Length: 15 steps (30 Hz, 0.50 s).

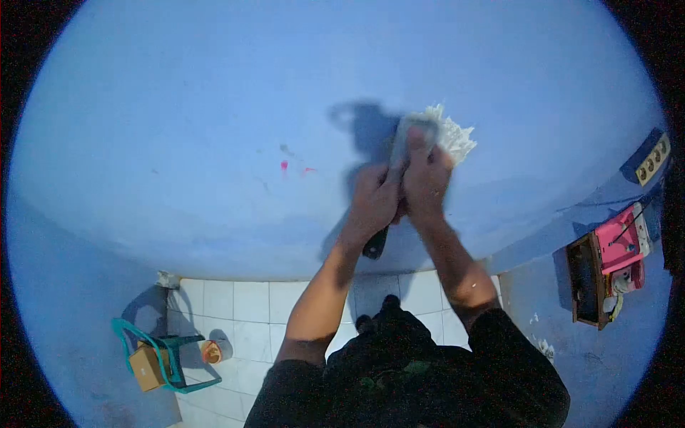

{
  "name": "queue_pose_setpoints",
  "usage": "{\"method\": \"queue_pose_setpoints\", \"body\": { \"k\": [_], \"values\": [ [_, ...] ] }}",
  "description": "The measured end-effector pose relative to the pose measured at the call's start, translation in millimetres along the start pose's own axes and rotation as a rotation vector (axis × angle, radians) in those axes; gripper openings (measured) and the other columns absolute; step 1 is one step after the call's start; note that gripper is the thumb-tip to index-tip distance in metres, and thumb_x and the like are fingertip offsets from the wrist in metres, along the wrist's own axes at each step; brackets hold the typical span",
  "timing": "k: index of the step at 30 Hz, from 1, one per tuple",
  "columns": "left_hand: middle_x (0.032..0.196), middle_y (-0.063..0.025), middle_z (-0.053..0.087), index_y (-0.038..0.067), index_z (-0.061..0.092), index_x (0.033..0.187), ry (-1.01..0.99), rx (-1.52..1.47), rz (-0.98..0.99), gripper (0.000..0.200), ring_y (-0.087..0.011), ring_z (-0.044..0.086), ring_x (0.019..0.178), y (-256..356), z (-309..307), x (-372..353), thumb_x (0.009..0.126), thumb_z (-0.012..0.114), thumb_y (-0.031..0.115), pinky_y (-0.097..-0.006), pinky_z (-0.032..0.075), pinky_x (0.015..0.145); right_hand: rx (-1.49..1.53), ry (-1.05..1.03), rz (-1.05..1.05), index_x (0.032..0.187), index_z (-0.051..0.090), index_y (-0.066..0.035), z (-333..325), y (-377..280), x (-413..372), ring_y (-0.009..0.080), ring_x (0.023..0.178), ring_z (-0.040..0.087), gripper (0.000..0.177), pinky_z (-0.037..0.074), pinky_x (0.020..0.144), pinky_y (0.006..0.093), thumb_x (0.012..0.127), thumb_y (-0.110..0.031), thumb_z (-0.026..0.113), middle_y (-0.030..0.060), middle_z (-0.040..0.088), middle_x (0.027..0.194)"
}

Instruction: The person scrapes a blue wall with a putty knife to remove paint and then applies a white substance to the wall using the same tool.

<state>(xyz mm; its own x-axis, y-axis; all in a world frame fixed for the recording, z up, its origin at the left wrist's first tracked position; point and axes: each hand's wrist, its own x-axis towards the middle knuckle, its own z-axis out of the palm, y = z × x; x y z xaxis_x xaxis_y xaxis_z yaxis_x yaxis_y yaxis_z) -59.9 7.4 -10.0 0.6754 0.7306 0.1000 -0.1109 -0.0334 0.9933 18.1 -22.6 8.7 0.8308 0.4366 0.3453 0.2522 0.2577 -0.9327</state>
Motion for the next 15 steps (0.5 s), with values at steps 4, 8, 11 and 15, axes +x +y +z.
{"method": "queue_pose_setpoints", "body": {
  "k": [4,8,11,15],
  "values": [
    [0.043,-0.0052,0.045,-0.001,0.050,0.057,0.025,0.046,0.010,0.045,-0.0118,0.043,0.033,-10.1,0.3,4.1,0.090,0.042,0.029,-0.0272,0.034,0.032,-0.086,-0.016,-0.070,0.062,0.053,0.001,-4.1,23.4,1.5,0.0091,0.048,0.044,0.039,0.037,0.045,0.0307,0.084,-0.032,0.054,0.0036,0.048,0.049],
    [0.044,-0.0047,0.046,0.000,0.050,0.059,0.022,0.032,0.122,0.043,-0.0115,0.043,0.034,31.9,2.1,1.2,0.090,0.042,0.029,-0.0265,0.034,0.032,0.071,-0.029,-0.050,0.059,0.052,0.000,-0.9,-16.4,12.1,0.0088,0.048,0.042,0.040,0.036,0.044,0.0299,0.083,-0.031,0.055,0.0023,0.046,0.048],
    [0.048,-0.0036,0.047,0.000,0.052,0.068,0.009,-0.026,0.066,0.036,-0.0105,0.045,0.037,13.1,-1.0,-24.2,0.090,0.043,0.027,-0.0263,0.037,0.034,-0.054,-0.201,-0.098,0.058,0.052,-0.001,-15.8,-6.4,-10.5,0.0077,0.047,0.039,0.039,0.032,0.043,0.0283,0.084,-0.030,0.054,0.0004,0.045,0.047],
    [0.051,-0.0008,0.046,0.003,0.054,0.070,-0.078,0.051,-0.276,0.020,-0.0087,0.043,0.045,-103.2,-32.7,-102.2,0.083,0.055,0.019,-0.0244,0.035,0.042,0.192,-0.726,0.611,0.067,0.055,-0.005,-84.3,134.0,-83.2,0.0099,0.047,0.044,0.045,0.035,0.044,0.0265,0.087,-0.043,0.042,0.0016,0.048,0.053]
  ]
}}
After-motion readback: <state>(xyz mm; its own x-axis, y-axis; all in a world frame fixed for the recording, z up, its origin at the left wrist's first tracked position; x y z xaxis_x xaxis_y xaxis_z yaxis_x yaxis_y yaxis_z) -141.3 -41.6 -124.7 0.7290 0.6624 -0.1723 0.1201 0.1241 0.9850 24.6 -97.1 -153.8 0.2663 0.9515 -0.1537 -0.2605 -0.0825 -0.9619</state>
